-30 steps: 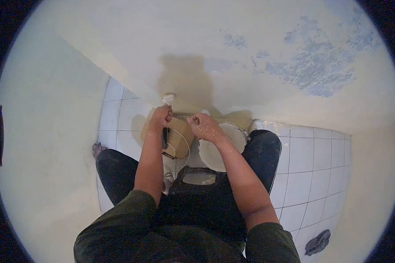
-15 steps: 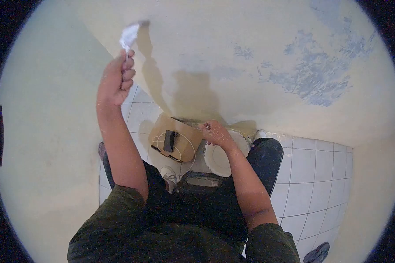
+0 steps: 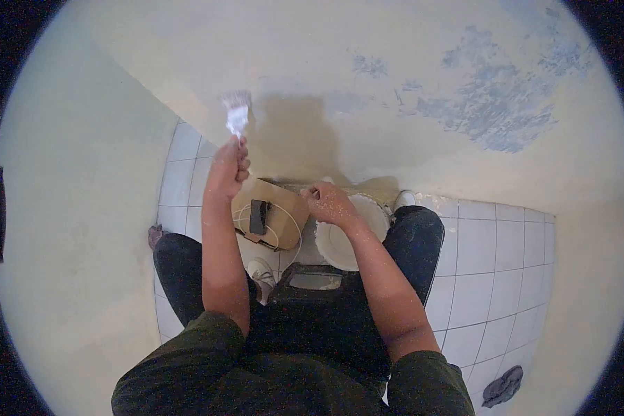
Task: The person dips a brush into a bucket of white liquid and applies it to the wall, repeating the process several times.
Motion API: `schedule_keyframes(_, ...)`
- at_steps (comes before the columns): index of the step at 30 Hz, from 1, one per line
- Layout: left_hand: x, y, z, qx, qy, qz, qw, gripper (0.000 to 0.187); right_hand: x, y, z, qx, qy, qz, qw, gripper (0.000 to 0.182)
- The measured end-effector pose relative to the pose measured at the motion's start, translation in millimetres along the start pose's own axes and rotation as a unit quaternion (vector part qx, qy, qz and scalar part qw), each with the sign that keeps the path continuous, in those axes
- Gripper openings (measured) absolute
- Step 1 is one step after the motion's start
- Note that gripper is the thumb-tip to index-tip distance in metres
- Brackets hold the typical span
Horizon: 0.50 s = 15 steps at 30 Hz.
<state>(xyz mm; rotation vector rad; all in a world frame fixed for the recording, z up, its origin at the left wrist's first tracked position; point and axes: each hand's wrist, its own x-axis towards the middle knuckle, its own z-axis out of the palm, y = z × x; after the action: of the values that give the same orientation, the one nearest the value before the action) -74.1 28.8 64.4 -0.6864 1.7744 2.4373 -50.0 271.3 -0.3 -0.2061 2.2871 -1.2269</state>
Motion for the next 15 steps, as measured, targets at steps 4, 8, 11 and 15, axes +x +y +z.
schedule_keyframes(4, 40, -68, -25, -0.006, 0.006, -0.100, 0.995, 0.028, 9, 2, 1, -0.014, 0.018, -0.025, 0.999, 0.044)
schedule_keyframes(8, 74, -131, -42, -0.015, 0.030, -0.170, 0.985, 0.028, 16, 0, 4, -0.023, 0.013, -0.028, 0.999, 0.043)
schedule_keyframes(11, 104, -185, -59, 0.005, 0.058, -0.256, 0.965, 0.029, 17, -2, 4, -0.043, 0.016, -0.032, 0.998, 0.043)
schedule_keyframes(15, 146, -232, -88, 0.037, 0.055, -0.270, 0.961, 0.023, 16, -1, 1, -0.077, 0.034, -0.042, 0.996, 0.042)
